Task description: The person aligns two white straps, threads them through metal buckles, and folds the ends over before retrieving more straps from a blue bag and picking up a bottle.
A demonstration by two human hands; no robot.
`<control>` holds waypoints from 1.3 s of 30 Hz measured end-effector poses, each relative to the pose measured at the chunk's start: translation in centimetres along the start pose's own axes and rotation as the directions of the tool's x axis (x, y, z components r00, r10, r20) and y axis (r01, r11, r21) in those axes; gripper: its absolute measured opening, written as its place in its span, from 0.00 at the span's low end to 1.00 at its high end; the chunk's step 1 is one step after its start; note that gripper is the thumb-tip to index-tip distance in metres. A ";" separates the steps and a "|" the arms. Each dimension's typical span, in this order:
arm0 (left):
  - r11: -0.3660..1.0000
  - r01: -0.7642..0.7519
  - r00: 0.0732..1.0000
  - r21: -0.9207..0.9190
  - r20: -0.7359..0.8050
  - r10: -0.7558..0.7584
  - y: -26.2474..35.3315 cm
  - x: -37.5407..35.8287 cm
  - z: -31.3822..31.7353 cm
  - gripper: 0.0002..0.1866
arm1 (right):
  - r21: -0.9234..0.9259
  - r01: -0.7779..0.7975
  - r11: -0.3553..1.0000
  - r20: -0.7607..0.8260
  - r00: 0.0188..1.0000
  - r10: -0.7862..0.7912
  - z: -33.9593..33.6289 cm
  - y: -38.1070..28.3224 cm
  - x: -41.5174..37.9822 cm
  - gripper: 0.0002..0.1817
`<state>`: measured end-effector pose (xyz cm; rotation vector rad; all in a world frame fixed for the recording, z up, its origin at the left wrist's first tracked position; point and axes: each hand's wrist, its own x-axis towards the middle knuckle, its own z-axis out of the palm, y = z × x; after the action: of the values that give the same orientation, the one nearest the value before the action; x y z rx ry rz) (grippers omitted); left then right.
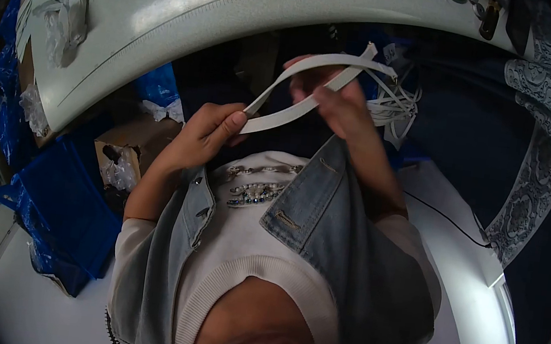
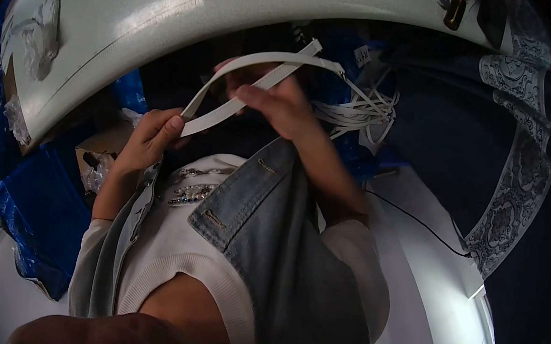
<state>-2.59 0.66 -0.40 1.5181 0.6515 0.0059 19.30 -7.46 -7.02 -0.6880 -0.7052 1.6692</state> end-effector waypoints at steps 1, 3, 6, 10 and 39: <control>0.990 0.092 0.995 -0.103 0.058 -0.086 0.5 0.3 0.3 0.18 | 0.027 -0.017 0.999 -0.047 0.999 0.018 1.5 -0.1 0.0 0.22; 0.962 0.191 0.977 -0.194 0.132 -0.167 0.6 0.6 0.6 0.19 | 0.107 -0.033 0.994 -0.145 0.988 0.049 3.0 -0.2 0.0 0.17; 0.866 0.265 0.954 -0.424 0.244 -0.173 -0.3 0.8 0.4 0.20 | 0.050 -0.003 0.999 -0.094 0.996 0.008 1.4 0.5 -0.2 0.14; 0.882 0.307 0.911 -0.357 0.380 -0.163 -2.4 1.7 0.7 0.19 | 0.194 0.140 0.971 -0.441 0.896 -0.041 -1.5 1.1 -2.3 0.14; 0.971 -0.184 0.914 0.152 0.390 0.112 -7.3 14.6 12.3 0.16 | 0.456 0.388 0.801 -0.887 0.123 0.445 -29.5 22.7 -21.8 0.37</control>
<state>11.55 -5.45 -13.80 1.6868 0.2280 -0.2344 31.43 -30.06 -41.68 -1.1239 0.9054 0.8944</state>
